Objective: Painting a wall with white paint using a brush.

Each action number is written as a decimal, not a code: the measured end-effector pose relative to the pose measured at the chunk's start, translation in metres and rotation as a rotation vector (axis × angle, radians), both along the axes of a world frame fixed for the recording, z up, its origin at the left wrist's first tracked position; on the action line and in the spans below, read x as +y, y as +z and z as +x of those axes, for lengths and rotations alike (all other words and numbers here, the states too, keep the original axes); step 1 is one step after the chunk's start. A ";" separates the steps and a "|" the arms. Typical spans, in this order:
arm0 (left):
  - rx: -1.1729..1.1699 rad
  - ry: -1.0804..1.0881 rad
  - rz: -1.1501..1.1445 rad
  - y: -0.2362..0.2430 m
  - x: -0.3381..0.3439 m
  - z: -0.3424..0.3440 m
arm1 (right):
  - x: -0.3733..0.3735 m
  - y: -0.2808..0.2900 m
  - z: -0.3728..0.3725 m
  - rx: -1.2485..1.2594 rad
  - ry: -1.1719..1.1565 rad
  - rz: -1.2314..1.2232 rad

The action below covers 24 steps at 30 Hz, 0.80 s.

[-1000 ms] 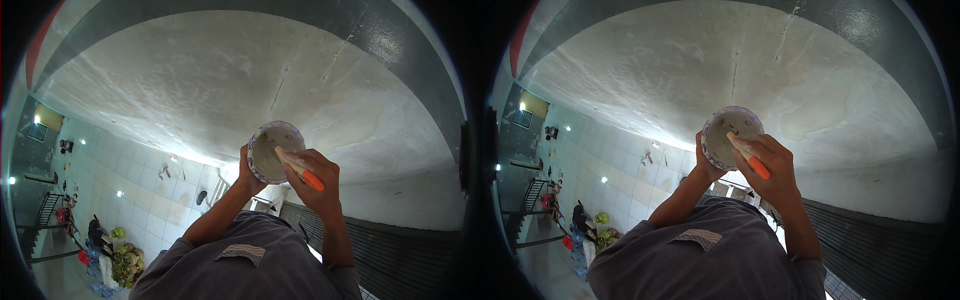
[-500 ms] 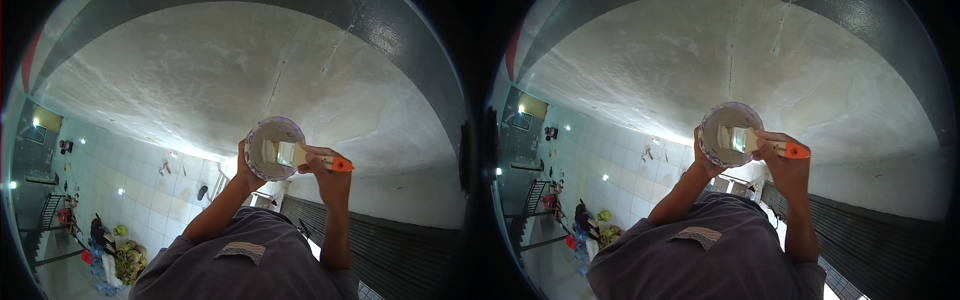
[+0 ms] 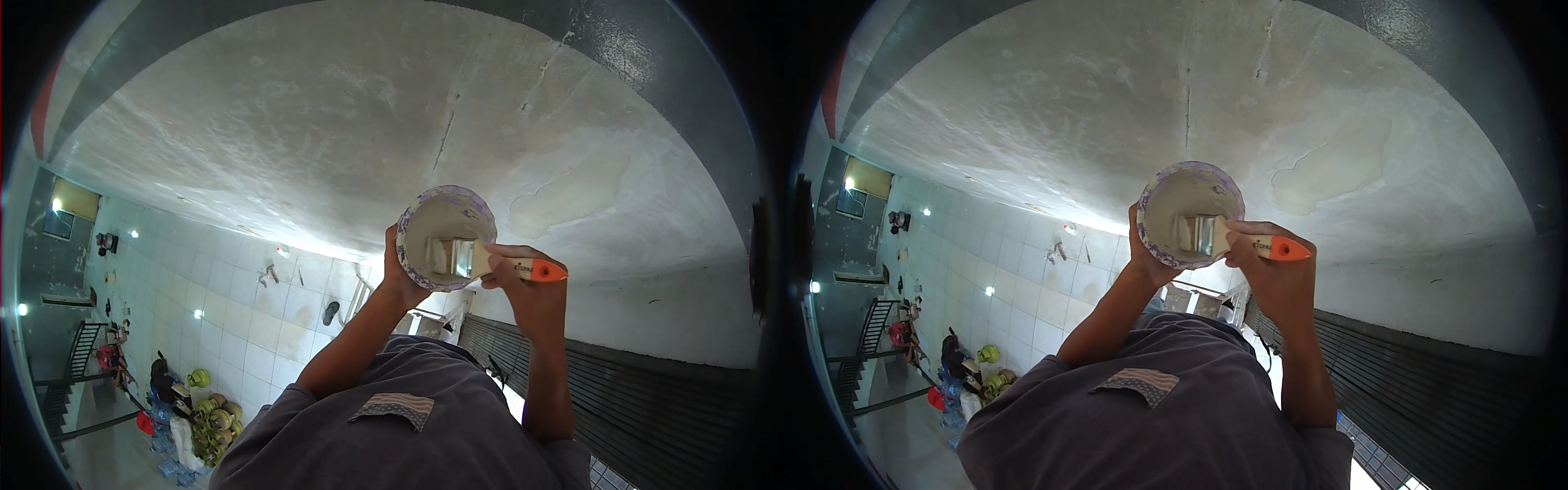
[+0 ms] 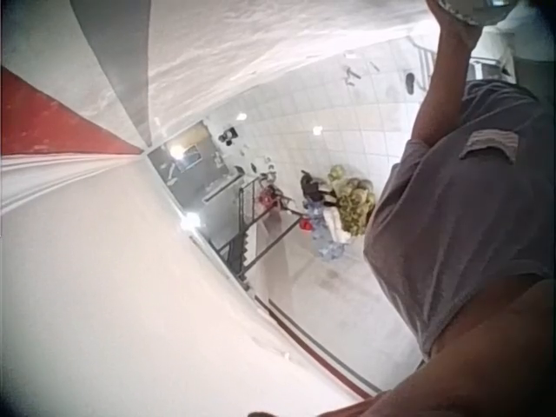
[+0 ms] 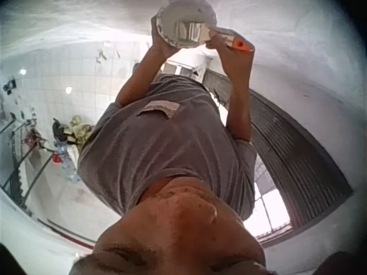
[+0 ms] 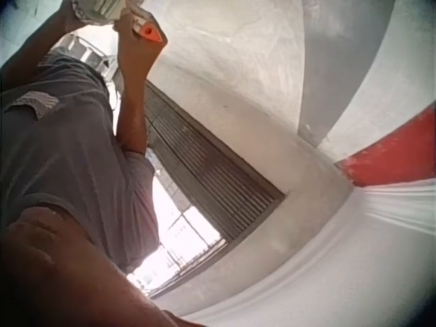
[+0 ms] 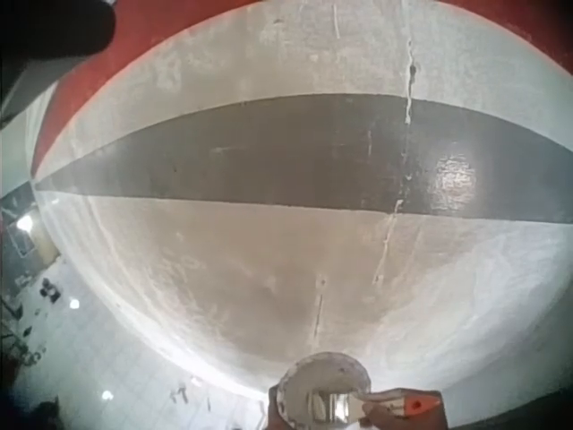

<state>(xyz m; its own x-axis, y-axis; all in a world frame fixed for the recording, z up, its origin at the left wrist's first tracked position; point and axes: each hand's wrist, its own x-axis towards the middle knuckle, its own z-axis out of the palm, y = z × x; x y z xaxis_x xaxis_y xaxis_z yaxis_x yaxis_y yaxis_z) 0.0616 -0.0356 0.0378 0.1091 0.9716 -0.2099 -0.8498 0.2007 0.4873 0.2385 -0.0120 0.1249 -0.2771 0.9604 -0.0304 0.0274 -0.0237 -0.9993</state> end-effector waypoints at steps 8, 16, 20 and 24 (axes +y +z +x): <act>-0.060 -0.003 -0.090 0.008 0.000 0.000 | -0.003 0.005 0.007 -0.164 -0.078 0.133; 0.009 0.044 -0.115 0.003 0.000 0.003 | -0.011 0.002 -0.005 0.038 -0.011 0.009; 0.049 0.048 -0.110 0.006 -0.002 0.004 | -0.010 -0.004 -0.006 0.007 0.007 0.013; 0.044 0.016 -0.098 0.003 0.001 0.001 | -0.005 -0.007 -0.007 0.120 -0.032 -0.153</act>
